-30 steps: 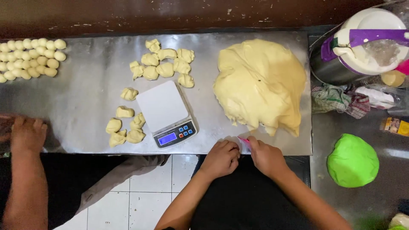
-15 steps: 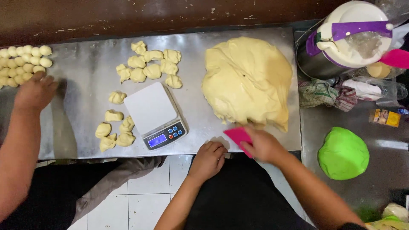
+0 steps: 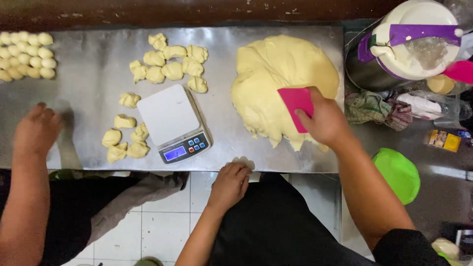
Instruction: Cutting a large mass of dough into smaller pieces and weighing them on a digital scale for consistency.
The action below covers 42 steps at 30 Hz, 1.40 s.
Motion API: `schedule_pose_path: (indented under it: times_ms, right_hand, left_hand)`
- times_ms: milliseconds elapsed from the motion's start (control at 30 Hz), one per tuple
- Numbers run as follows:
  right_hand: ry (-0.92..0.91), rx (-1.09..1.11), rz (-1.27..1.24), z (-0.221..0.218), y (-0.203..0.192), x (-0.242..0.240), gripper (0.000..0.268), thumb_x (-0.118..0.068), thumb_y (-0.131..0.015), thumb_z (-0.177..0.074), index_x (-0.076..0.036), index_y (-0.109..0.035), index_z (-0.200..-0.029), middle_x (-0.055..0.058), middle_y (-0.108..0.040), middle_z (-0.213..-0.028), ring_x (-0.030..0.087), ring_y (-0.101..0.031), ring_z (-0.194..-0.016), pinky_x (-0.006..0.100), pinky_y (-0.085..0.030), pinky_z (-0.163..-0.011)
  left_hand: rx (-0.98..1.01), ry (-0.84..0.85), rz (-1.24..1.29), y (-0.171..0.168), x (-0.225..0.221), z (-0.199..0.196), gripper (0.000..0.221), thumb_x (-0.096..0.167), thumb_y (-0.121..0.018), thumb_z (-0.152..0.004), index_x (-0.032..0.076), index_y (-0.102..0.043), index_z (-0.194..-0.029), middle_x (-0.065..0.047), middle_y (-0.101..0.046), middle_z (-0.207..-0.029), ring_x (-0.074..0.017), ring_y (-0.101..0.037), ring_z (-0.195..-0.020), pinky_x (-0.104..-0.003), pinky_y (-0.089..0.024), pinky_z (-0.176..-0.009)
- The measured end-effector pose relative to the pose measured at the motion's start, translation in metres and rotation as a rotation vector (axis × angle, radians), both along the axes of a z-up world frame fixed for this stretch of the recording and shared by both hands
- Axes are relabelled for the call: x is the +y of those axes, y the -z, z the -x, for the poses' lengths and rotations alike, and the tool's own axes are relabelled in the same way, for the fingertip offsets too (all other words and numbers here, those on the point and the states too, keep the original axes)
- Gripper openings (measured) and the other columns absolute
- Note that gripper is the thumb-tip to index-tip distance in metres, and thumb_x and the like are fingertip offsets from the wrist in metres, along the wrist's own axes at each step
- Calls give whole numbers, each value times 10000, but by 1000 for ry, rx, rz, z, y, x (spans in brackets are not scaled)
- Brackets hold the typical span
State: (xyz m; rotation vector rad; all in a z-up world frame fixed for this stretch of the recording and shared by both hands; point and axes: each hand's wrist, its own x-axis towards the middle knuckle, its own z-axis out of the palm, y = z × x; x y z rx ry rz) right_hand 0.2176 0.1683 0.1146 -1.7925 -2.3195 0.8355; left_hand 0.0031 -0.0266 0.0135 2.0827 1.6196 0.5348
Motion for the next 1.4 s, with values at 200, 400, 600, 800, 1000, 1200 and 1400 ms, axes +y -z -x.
schedule_pose_path:
  times_ms: [200,400,600,800,1000,1200,1400]
  right_hand:
    - [-35,-9,19,-26,6,2,417,-239,-584,-840,-92,-474,-1215,288,-638,-800,479,-631,-819,557,-494,-711]
    - [-187,-61,68,-19,13,-2,425,-249,-560,-841,-174,-439,-1241,235,-664,-839,434,-649,-847,533,-508,-749]
    - [-218,-100,-6,-26,1,-2,438,-283,-535,-852,-150,-412,-1251,248,-651,-820,442,-645,-816,536,-504,-719]
    - [-65,-62,74,-38,6,-18,444,-211,-595,-828,-119,-435,-1232,308,-643,-827,484,-631,-835,565,-496,-703]
    - [42,-24,229,-27,15,-38,425,-212,-585,-854,-136,-451,-1250,303,-652,-919,459,-646,-891,530,-520,-752]
    - [8,-49,208,-13,4,-35,394,-208,-575,-867,-102,-471,-1232,289,-655,-903,456,-648,-881,532,-519,-738]
    - [-51,-55,137,-5,10,-36,391,-200,-551,-875,-121,-443,-1243,246,-666,-884,425,-667,-819,511,-531,-727]
  left_hand:
    - [-16,9,9,-5,10,-12,210,75,-565,-860,87,-625,-1060,-101,-600,-1030,-282,-564,-1017,-399,-474,-823]
    - [34,-2,-53,-7,50,-27,442,121,-581,-865,71,-499,-1297,-161,-549,-1174,-348,-490,-1146,-454,-431,-912]
    - [13,-37,-93,-20,75,-46,551,166,-600,-861,62,-412,-1368,-179,-454,-1317,-383,-409,-1237,-484,-371,-997]
    - [-27,15,-83,4,62,-41,513,169,-571,-883,86,-425,-1368,-155,-454,-1312,-365,-401,-1243,-471,-366,-995]
    - [-42,-40,-36,-1,54,-18,470,154,-559,-897,80,-448,-1348,-162,-467,-1294,-362,-417,-1219,-477,-378,-972]
    - [-83,-49,88,-6,48,-6,436,162,-535,-907,76,-479,-1330,-158,-478,-1296,-352,-409,-1230,-477,-358,-996]
    - [-37,-42,-8,15,50,-1,486,158,-575,-866,96,-465,-1336,-137,-484,-1272,-342,-417,-1221,-473,-372,-980]
